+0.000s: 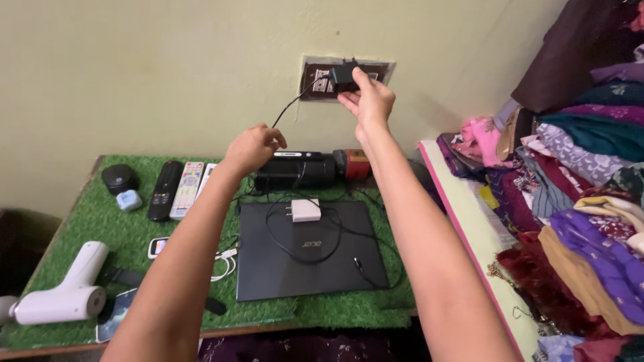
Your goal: The person connects a white charger to a wall socket and plugs a charging cable into a smartphone. They then unplug the charger and place it back on the table.
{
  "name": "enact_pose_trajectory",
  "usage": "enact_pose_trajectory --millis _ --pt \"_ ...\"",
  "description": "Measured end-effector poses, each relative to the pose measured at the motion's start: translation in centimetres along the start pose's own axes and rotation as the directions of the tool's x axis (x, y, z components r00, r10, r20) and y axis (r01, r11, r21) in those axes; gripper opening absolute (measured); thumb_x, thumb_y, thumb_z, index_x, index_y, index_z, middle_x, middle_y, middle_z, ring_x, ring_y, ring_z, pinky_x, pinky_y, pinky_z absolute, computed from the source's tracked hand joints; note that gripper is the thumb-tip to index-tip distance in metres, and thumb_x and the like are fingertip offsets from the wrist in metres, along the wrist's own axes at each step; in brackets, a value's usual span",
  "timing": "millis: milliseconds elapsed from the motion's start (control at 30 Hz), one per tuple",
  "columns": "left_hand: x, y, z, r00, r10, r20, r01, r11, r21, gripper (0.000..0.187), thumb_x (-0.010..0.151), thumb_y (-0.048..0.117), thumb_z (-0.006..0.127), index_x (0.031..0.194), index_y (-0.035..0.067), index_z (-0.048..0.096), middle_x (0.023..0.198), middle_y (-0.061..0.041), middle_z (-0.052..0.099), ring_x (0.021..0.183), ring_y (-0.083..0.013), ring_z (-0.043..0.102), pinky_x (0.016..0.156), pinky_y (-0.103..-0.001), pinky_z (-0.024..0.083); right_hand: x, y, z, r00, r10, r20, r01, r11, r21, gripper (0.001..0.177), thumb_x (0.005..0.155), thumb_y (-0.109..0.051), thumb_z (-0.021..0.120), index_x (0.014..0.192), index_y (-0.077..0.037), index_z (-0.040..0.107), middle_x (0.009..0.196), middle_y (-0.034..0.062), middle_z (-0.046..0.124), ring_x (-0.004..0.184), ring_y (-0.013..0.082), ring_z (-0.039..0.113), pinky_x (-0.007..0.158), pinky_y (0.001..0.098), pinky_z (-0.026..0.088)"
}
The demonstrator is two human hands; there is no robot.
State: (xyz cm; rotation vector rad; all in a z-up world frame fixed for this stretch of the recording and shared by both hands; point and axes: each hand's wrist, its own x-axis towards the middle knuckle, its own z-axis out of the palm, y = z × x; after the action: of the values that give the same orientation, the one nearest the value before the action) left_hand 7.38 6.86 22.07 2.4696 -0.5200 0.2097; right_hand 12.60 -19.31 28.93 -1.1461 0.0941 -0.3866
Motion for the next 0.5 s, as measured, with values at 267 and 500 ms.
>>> enact_pose_trajectory --millis 267,500 --pt "-4.9 -5.9 1.2 0.982 -0.185 -0.039 0.184 0.982 -0.047 0.025 0.09 0.014 0.063 0.104 0.021 0.082 0.107 -0.012 0.075 0.099 -0.0316 0.071 0.089 -0.043 0.055 -2.8 3.1 -0.7 0.996 0.092 -0.012 -0.091 0.993 0.07 0.03 0.085 -0.026 0.075 0.095 0.002 0.066 0.083 0.0136 0.071 0.07 0.0257 0.074 0.071 0.0413 0.067" --pt "-8.1 -8.9 5.2 0.982 -0.183 0.049 0.187 0.89 -0.416 0.022 0.088 0.004 0.065 0.105 0.007 0.078 0.096 -0.009 0.08 0.085 -0.0175 0.077 0.074 -0.032 0.062 -5.6 9.5 -1.6 0.962 0.273 -0.003 -0.273 0.962 -0.027 0.036 0.092 -0.039 0.063 0.098 -0.004 0.065 0.077 0.0086 0.065 0.065 0.0194 0.064 0.062 0.0383 0.062"
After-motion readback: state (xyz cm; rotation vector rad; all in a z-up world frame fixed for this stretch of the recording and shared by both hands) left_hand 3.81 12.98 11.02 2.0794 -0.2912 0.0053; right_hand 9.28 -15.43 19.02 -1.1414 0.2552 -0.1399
